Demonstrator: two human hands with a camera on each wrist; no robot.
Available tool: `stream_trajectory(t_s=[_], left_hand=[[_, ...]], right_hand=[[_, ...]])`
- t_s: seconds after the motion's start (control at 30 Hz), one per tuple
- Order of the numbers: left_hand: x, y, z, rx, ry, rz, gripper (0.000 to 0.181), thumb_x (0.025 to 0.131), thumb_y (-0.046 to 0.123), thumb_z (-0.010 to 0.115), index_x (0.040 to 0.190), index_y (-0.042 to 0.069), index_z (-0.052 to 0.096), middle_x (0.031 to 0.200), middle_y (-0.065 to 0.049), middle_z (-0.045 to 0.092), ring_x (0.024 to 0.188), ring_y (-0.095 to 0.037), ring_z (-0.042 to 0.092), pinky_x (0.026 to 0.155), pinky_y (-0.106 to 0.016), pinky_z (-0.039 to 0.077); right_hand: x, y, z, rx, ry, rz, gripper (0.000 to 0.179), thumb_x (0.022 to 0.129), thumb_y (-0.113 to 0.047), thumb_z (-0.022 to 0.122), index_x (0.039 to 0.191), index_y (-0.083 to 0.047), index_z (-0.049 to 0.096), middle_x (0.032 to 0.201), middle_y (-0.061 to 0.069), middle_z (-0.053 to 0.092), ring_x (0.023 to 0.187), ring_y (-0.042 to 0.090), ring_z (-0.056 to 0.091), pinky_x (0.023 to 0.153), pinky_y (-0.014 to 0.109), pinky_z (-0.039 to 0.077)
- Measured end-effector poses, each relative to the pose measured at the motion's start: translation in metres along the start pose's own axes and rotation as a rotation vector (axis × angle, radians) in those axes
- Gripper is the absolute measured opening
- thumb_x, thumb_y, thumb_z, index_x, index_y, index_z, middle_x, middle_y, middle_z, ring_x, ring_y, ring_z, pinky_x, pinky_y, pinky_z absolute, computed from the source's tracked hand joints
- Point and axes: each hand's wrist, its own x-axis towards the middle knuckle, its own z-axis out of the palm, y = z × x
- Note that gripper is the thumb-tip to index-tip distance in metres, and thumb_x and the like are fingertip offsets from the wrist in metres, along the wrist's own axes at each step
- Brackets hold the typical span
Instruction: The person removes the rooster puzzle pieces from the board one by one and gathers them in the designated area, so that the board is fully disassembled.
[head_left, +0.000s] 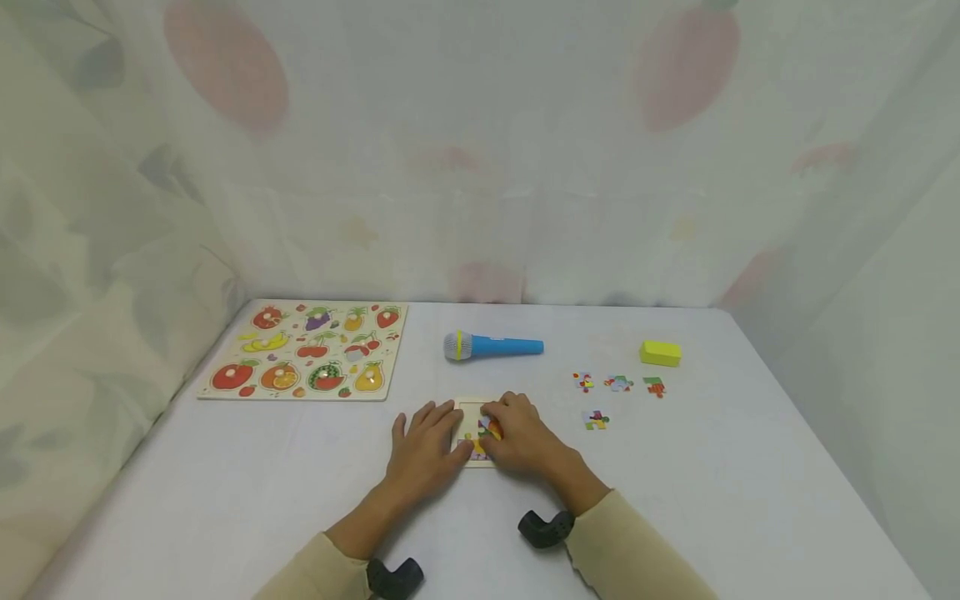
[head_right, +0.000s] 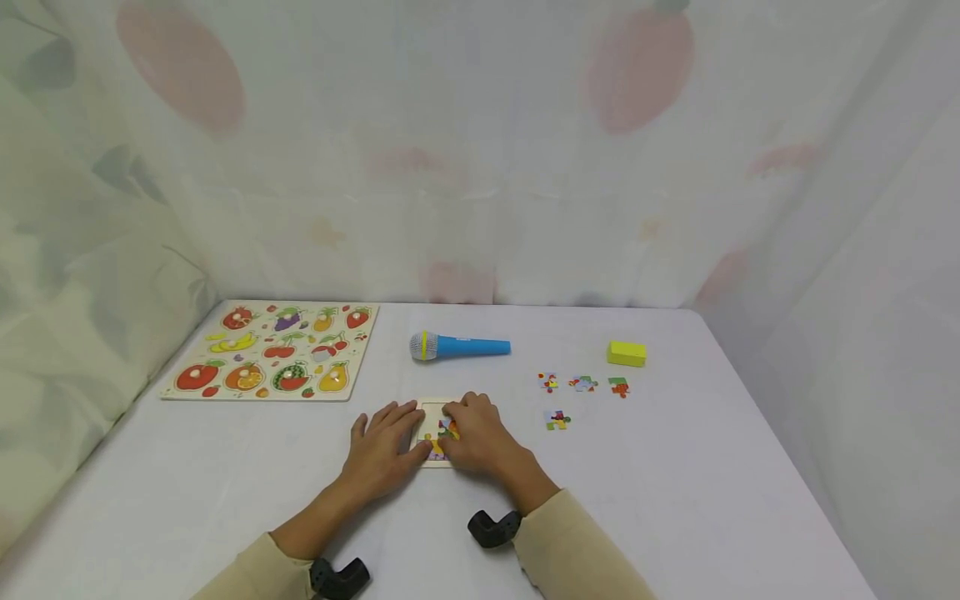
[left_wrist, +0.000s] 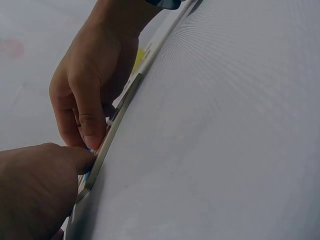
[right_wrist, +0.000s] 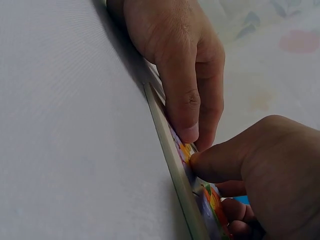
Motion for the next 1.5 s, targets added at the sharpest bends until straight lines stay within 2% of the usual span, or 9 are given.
stream_trajectory(t_s=[0.23,0.47,0.63,0.9,1.07,1.2,1.37,1.5], left_hand=[[0.0,-0.001,0.0,0.002,0.001,0.001,0.053,0.087,0.042,0.066,0.131,0.012,0.061,0.142,-0.005,0.049,0.135,-0.031,0.034,0.103,-0.067,0.011],[0.0,0.0,-0.001,-0.01,0.002,0.007,0.053,0.087,0.042,0.067,0.131,0.012,0.061,0.142,-0.006,0.049,0.135,-0.032,0.034,0.103,-0.067,0.011],[0.0,-0.001,-0.001,-0.01,0.002,0.011,0.054,0.087,0.042,0.067,0.131,0.012,0.061,0.142,-0.006,0.049,0.135,-0.032,0.034,0.103,-0.067,0.011],[0.0,-0.001,-0.001,-0.009,-0.004,0.011,0.054,0.087,0.041,0.067,0.131,0.011,0.061,0.142,-0.006,0.049,0.135,-0.032,0.034,0.103,-0.067,0.011],[0.0,-0.001,-0.001,-0.009,0.001,0.009,0.053,0.087,0.041,0.067,0.131,0.012,0.061,0.142,-0.006,0.05,0.134,-0.032,0.035,0.103,-0.067,0.012],[0.0,-0.001,-0.001,-0.006,0.002,0.008,0.053,0.087,0.041,0.067,0.131,0.012,0.061,0.142,-0.006,0.05,0.134,-0.032,0.035,0.103,-0.067,0.012],[0.0,-0.001,-0.001,-0.007,-0.007,0.007,0.053,0.087,0.042,0.066,0.131,0.012,0.061,0.142,-0.006,0.049,0.135,-0.032,0.034,0.103,-0.067,0.011],[0.0,-0.001,-0.001,-0.013,-0.014,0.006,0.053,0.088,0.042,0.065,0.132,0.012,0.06,0.143,-0.005,0.049,0.135,-0.032,0.034,0.103,-0.066,0.011]], right_hand=[[0.0,0.001,0.0,0.015,0.014,-0.013,0.037,0.087,-0.028,0.067,0.121,-0.015,0.059,0.103,-0.002,0.048,0.094,0.018,0.043,0.077,0.034,0.041],[-0.002,0.005,-0.002,0.054,0.031,-0.048,0.033,0.091,-0.01,0.061,0.125,-0.012,0.06,0.106,-0.002,0.052,0.098,0.016,0.047,0.089,0.038,0.044],[-0.002,0.006,-0.003,0.068,0.04,-0.066,0.032,0.092,-0.007,0.06,0.125,-0.011,0.06,0.109,-0.002,0.055,0.1,0.015,0.048,0.092,0.038,0.043],[-0.003,0.009,-0.002,0.105,0.139,-0.168,0.031,0.087,0.002,0.059,0.116,-0.009,0.06,0.099,-0.003,0.054,0.089,0.013,0.048,0.082,0.032,0.046],[-0.003,0.01,-0.001,0.081,0.172,-0.208,0.03,0.085,0.004,0.06,0.111,-0.011,0.057,0.091,-0.003,0.049,0.084,0.014,0.045,0.074,0.031,0.043],[-0.003,0.009,-0.001,0.065,0.142,-0.187,0.03,0.086,0.003,0.06,0.112,-0.011,0.056,0.089,-0.003,0.049,0.086,0.016,0.044,0.076,0.033,0.042],[-0.004,0.007,-0.003,0.032,0.081,-0.115,0.032,0.088,-0.002,0.058,0.117,-0.013,0.054,0.092,-0.006,0.051,0.093,0.017,0.045,0.082,0.036,0.042],[-0.004,0.007,-0.004,0.013,0.051,-0.096,0.036,0.086,-0.004,0.057,0.12,-0.014,0.052,0.094,-0.007,0.049,0.092,0.015,0.044,0.08,0.034,0.043]])
